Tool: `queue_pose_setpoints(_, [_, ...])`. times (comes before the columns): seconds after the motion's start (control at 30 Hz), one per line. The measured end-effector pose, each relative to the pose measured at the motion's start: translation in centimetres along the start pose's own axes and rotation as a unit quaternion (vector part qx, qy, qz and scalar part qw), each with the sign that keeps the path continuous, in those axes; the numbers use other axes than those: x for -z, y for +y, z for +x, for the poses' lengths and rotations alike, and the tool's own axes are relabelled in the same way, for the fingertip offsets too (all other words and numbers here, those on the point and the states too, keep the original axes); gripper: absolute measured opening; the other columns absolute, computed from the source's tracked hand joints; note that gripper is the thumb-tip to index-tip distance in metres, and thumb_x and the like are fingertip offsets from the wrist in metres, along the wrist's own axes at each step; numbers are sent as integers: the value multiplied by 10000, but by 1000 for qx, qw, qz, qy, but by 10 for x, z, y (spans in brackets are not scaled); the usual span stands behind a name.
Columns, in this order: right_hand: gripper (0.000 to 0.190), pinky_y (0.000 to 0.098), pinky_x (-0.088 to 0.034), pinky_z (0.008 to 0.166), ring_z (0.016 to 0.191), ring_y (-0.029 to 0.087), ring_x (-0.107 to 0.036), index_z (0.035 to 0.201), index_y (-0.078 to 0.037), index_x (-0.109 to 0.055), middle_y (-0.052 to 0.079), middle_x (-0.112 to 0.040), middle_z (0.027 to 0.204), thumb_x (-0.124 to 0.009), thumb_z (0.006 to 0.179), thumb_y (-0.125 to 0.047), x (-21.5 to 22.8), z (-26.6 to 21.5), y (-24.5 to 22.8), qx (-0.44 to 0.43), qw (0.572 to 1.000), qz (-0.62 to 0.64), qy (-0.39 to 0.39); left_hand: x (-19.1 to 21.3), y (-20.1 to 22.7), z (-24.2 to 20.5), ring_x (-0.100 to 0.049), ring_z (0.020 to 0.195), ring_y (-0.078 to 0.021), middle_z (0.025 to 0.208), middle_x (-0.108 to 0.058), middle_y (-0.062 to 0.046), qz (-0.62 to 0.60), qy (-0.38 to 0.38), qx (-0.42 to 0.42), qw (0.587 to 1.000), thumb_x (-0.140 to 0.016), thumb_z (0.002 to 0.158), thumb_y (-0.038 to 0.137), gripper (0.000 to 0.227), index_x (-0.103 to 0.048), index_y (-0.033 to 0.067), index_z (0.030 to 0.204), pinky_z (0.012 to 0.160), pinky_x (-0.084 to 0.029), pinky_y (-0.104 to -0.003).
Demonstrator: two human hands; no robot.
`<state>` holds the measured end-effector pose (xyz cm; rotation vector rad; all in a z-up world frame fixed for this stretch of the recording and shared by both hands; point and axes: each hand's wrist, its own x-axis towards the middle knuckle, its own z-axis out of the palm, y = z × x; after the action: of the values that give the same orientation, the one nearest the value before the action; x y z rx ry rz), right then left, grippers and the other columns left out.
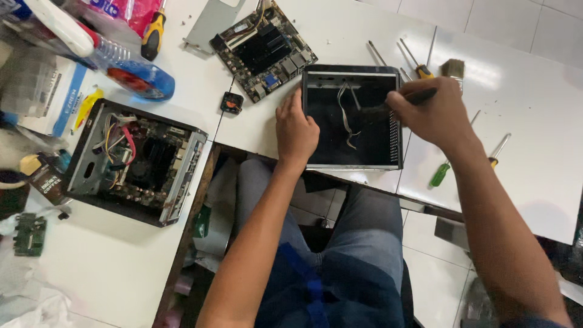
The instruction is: The person cleans the inside of a computer case using a spray bottle and a cloth, then wipes it with a brush. They then place a motherboard into the case and secure it with a screwdriver.
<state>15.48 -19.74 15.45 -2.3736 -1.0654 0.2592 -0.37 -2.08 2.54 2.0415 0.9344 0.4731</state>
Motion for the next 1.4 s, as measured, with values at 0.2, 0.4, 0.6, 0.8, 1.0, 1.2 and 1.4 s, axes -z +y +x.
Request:
queue_pose_setpoints(0.2, [309, 404, -400, 1006, 677, 176, -492, 842, -128, -787, -19, -713, 692, -751, 1139, -203, -18, 19, 29, 97, 991, -13, 93, -6, -11, 3, -511, 1465, -414, 1553, -569, -246, 0, 20, -49, 999, -539, 957, 7, 633, -446, -18, 1583, 1280, -370, -543])
queue_pose_setpoints(0.4, [164, 389, -498, 583, 633, 406, -716, 967, -32, -832, 205, -677, 655, -799, 1084, -142, -39, 19, 41, 106, 992, -20, 67, -6, -9, 0, -546, 1423, -508, 1506, -576, -292, -1, 5, 9, 1000, -548, 941, -22, 646, -473, -40, 1582, 1241, -348, -663])
queue_pose_setpoints(0.6, [232, 293, -424, 540, 463, 264, -577, 987, -7, -827, 199, -659, 628, -750, 1156, -145, -25, 30, 43, 87, 996, -22, 13, 0, -1, -2, -562, 1398, -514, 1482, -589, -301, -4, 6, -5, 1000, -522, 936, -42, 652, -466, -31, 1585, 1226, -379, -675])
queue_pose_setpoints(0.8, [198, 263, -583, 529, 586, 207, -693, 1002, 39, -812, 143, -787, 808, -703, 1084, -104, -15, 35, 13, 82, 993, 16, -89, -9, -16, 2, -508, 1493, -378, 1596, -551, -221, 20, 28, -45, 998, -504, 953, -19, 639, -445, -14, 1590, 1307, -334, -524])
queue_pose_setpoints(1.0, [233, 302, -569, 524, 565, 216, -690, 1107, 83, -830, 158, -799, 850, -721, 1162, -115, -20, 46, 25, 163, 986, -2, -18, -10, -15, 4, -507, 1480, -401, 1584, -555, -229, -2, 19, -47, 999, -523, 954, -31, 642, -445, -19, 1591, 1283, -384, -507])
queue_pose_setpoints(1.2, [475, 263, -393, 433, 443, 159, -540, 739, 7, -661, 75, -638, 591, -650, 1198, -116, -34, 28, 24, 198, 980, 10, -26, -8, -18, 7, -510, 1465, -398, 1574, -563, -228, 19, 23, -38, 999, -566, 944, 3, 641, -466, -26, 1576, 1280, -382, -506])
queue_pose_setpoints(1.4, [498, 366, -355, 468, 485, 221, -467, 757, -11, -652, 103, -569, 623, -605, 1242, -114, -26, 24, 42, 137, 989, -55, -29, -11, -16, 3, -547, 1388, -437, 1546, -611, -179, 39, 20, -35, 998, -536, 949, -1, 624, -492, 16, 1571, 1171, -482, -528])
